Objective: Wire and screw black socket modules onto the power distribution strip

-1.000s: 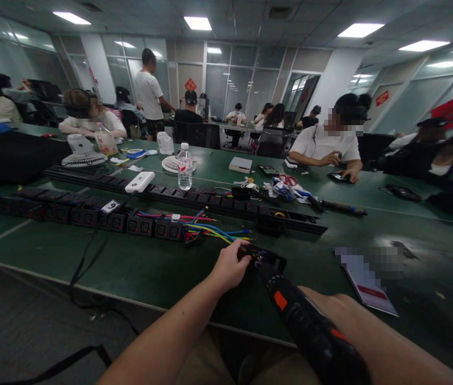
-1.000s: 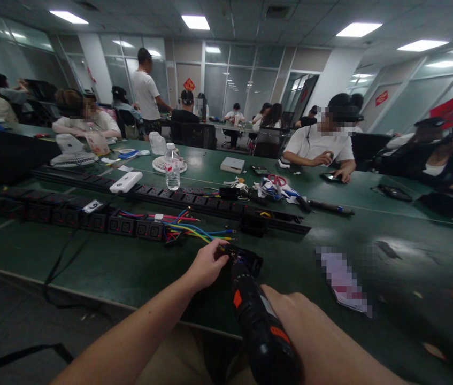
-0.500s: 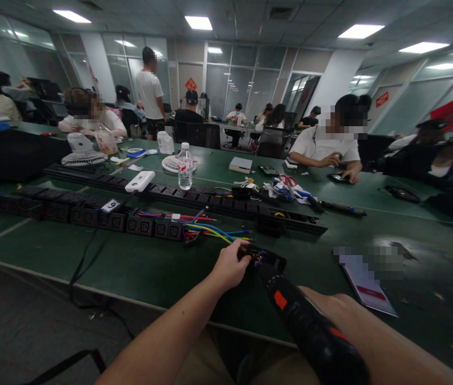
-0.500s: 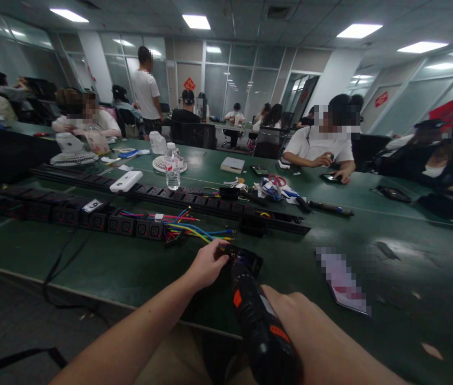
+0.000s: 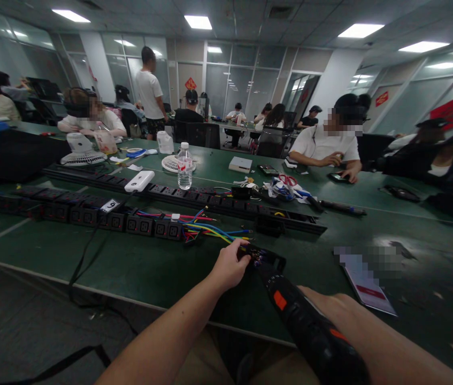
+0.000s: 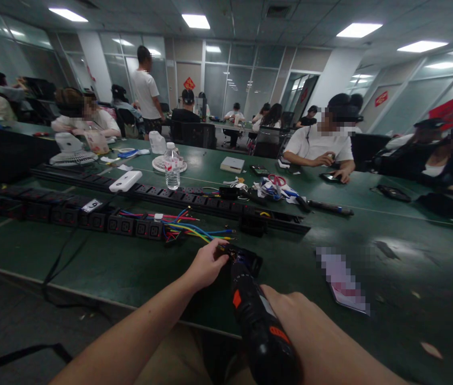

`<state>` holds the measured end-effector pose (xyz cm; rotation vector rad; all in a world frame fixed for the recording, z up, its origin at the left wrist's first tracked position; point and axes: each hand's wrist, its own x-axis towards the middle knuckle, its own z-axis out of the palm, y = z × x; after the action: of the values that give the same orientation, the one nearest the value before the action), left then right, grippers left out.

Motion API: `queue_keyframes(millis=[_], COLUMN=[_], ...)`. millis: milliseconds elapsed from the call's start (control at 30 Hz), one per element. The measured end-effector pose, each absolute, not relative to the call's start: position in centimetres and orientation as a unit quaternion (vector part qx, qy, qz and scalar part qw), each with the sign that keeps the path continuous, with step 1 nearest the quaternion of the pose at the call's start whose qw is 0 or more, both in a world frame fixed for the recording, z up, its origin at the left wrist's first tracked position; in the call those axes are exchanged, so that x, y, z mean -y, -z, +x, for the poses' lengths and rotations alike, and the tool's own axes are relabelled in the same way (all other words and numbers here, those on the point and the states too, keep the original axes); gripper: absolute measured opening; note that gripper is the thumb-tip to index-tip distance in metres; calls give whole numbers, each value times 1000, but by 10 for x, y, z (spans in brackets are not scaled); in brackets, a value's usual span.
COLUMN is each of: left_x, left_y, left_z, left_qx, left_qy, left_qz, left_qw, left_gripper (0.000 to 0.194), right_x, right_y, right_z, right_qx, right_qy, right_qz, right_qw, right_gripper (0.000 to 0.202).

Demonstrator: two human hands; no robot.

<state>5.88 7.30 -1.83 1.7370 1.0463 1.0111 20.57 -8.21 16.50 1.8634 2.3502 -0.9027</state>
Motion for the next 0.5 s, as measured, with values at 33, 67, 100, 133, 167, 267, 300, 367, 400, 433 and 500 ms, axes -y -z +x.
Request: queue_keyframes(millis=[33,67,100,133,167,267,300,367,400,433,500], left_x=[-73,-73,-73,-73,-73,-73,-73,-73,-73,-73,-73], left_y=[18,18,17,17,16,16,16,16,16,17,17], left_z=[59,59,59,58,58,58,58,58,58,58,58], left_qx=[-419,-420,-421,-421,-421,-420,-421,-422,-421,-420,-419], left_qy=[-404,-403,-401,-400,-399,-399,-399,-398,-399,-399,-399], left_qz=[694,694,694,694,694,694,694,695,695,696,697], left_qw=[424,425,425,427,427,427,427,425,424,424,425], left_gripper=[32,32,32,32,32,32,32,32,33,33,32], right_x=[83,83,83,83,83,81,80,80,80,81,82], right_y=[-164,-164,-163,-162,-162,-166,-168,-172,-173,-173,-171], right_z=[206,207,208,209,209,205,203,199,198,197,198], right_qx=[-751,-751,-751,-750,-751,-751,-750,-747,-746,-748,-749], right_qy=[288,288,288,286,282,275,275,276,277,273,268], right_qz=[595,594,595,596,597,599,601,604,605,605,606], right_qw=[-1,-5,-5,-1,2,10,11,17,22,24,12], right_gripper=[30,30,30,31,31,31,31,32,33,35,31])
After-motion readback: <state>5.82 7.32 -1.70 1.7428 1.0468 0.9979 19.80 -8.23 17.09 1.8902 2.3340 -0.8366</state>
